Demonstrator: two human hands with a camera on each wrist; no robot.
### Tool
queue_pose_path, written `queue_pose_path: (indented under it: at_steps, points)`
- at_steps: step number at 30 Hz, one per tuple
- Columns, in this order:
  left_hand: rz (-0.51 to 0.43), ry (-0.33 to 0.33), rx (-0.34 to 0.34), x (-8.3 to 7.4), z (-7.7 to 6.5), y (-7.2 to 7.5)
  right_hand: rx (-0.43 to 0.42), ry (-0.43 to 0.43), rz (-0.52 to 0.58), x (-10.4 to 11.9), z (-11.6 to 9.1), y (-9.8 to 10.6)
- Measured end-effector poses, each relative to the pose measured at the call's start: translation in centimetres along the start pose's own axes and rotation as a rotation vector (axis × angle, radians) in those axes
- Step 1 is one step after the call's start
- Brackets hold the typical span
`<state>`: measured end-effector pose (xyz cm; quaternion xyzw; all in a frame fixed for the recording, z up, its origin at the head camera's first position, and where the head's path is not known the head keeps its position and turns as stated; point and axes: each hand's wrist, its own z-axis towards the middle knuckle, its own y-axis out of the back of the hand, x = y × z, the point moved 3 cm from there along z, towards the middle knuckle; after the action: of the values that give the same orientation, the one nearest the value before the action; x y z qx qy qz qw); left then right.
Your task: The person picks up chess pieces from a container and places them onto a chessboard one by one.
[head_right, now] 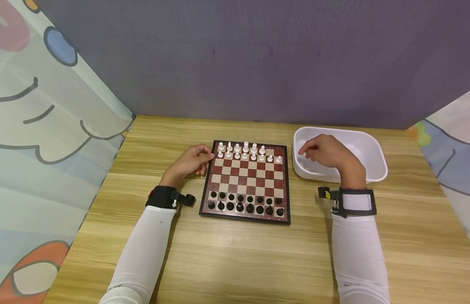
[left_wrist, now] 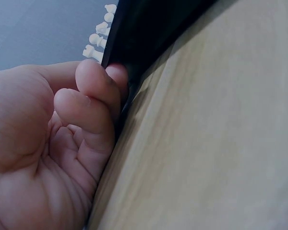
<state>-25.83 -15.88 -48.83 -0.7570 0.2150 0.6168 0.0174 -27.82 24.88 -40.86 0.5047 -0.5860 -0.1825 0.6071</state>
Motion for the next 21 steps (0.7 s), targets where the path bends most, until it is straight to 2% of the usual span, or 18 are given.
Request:
queue_pose_path:
  at_steps: [10, 17, 21]
  points:
    - [-0.006, -0.005, -0.005, -0.1, 0.0, -0.1, -0.115, 0.035, 0.017, 0.4, 0.0, 0.5]
    - [0.0, -0.003, -0.006, -0.2, 0.1, -0.1, -0.183, 0.014, 0.041, 0.9, 0.0, 0.5]
    - [0.008, -0.002, -0.006, -0.1, 0.1, -0.1, -0.228, 0.047, 0.054, 1.2, 0.0, 0.4]
